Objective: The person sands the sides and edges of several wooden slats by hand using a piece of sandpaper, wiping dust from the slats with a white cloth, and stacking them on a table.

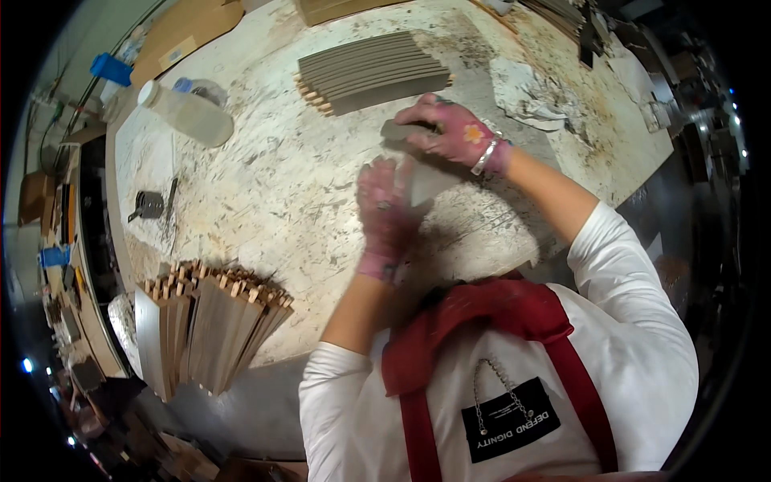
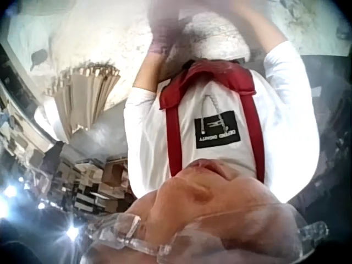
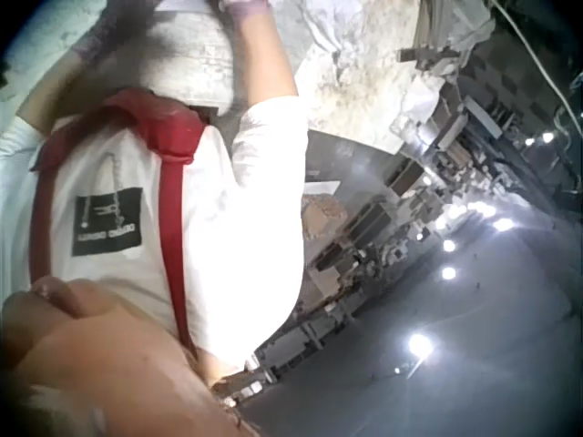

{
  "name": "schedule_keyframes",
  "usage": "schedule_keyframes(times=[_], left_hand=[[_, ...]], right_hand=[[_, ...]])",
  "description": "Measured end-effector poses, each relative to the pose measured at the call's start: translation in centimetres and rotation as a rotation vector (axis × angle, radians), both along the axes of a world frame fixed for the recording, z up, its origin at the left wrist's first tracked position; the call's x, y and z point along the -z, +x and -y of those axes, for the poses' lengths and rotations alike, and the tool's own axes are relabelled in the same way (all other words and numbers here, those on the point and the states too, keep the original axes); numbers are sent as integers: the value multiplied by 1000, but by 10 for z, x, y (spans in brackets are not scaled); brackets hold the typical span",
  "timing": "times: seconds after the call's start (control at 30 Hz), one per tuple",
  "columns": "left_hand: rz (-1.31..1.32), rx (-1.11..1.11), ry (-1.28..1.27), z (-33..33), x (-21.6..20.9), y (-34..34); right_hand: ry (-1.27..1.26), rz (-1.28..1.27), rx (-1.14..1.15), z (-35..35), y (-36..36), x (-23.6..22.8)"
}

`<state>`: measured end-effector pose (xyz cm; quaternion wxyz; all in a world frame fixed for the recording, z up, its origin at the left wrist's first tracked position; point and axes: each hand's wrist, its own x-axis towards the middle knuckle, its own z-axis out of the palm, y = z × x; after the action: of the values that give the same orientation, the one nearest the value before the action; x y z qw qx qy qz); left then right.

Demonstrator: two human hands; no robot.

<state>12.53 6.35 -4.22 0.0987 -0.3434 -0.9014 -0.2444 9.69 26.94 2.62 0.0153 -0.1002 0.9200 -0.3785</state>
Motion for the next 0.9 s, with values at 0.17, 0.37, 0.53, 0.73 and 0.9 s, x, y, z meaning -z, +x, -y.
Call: schedule_keyframes(times=[0.17,0.37,0.53,0.73,0.9], left_hand=[[557,251,-171,23,-62,-49],[93,87,-167,10,-46,-53],[35,85,-159,9,-20,-41],[39,65,-173,7,-22,-42],[28,32,-160,6,-26,-36]], right_hand=[[-366,100,353,-58,44,-12],[-426,137,547,-64,69,41],[-265,42,589,-21,38,36],[78,-16,494,-11,57,42],[121,200,340,-22,123,19]])
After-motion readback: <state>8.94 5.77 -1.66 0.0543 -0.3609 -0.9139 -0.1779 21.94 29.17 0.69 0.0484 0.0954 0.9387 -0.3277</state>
